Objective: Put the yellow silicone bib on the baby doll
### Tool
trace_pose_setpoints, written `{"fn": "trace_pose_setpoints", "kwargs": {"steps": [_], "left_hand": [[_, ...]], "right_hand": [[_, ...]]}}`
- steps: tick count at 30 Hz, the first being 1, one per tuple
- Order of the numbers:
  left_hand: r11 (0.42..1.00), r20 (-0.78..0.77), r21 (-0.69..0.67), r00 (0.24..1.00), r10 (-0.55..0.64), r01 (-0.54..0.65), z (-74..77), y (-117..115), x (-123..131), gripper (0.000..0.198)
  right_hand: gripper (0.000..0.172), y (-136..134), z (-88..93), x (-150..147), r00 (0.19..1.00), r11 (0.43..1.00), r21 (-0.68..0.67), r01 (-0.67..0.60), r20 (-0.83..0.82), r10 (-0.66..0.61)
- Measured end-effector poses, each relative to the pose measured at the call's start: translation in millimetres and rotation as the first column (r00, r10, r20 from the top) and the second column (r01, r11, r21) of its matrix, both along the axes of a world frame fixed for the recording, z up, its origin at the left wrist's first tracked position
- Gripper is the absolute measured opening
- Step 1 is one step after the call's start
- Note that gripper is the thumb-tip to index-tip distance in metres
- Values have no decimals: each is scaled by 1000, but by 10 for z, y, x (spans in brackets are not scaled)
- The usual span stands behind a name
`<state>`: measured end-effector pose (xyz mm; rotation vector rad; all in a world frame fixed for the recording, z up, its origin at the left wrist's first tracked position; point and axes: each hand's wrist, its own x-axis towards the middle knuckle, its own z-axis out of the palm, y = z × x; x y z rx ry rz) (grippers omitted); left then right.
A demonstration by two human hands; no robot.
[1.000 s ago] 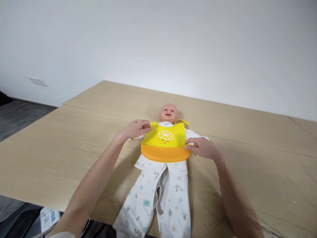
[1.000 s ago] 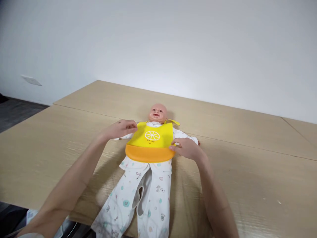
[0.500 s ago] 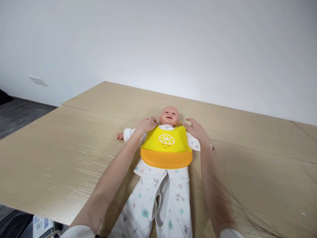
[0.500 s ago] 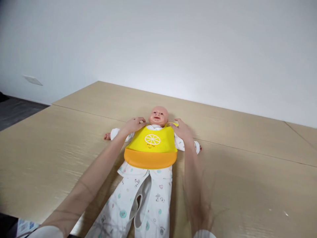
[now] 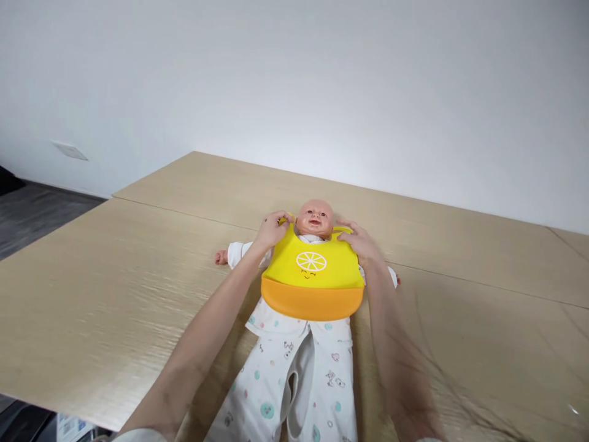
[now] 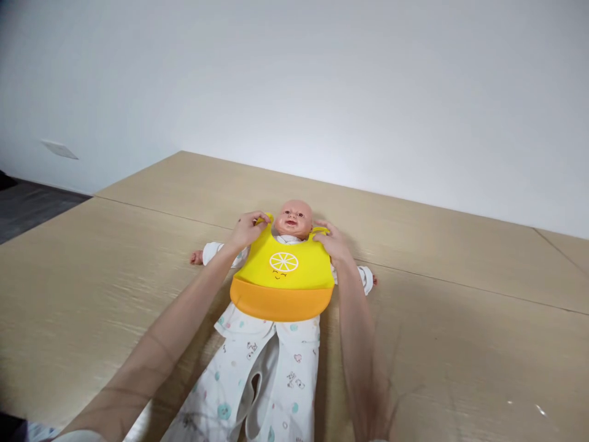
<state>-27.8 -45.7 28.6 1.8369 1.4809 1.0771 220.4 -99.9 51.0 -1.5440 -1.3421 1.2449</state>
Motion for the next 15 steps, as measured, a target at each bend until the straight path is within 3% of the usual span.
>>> {"fn": "trace_pose_setpoints", "kwargs": {"steps": [3,9,12,15], "left_hand": [[1000,-10,28,1000,9,-8,-2,-19,48,15],[983,41,125,991,130,-134,25,-80,123,15],[985,51,118,992,118,-123,39,-96,135,13],[982,67,130,990,128,-135,21,-107,142,15]], "right_hand": [[39,-23,47,13,979,992,-121,36,-193,-59],[31,-96,170,18,997,992,-97,81,23,-79],[35,-79,117,57,998,996,-63,69,11,-68],[31,-68,59,76,990,997,-6,81,-116,-81]]}}
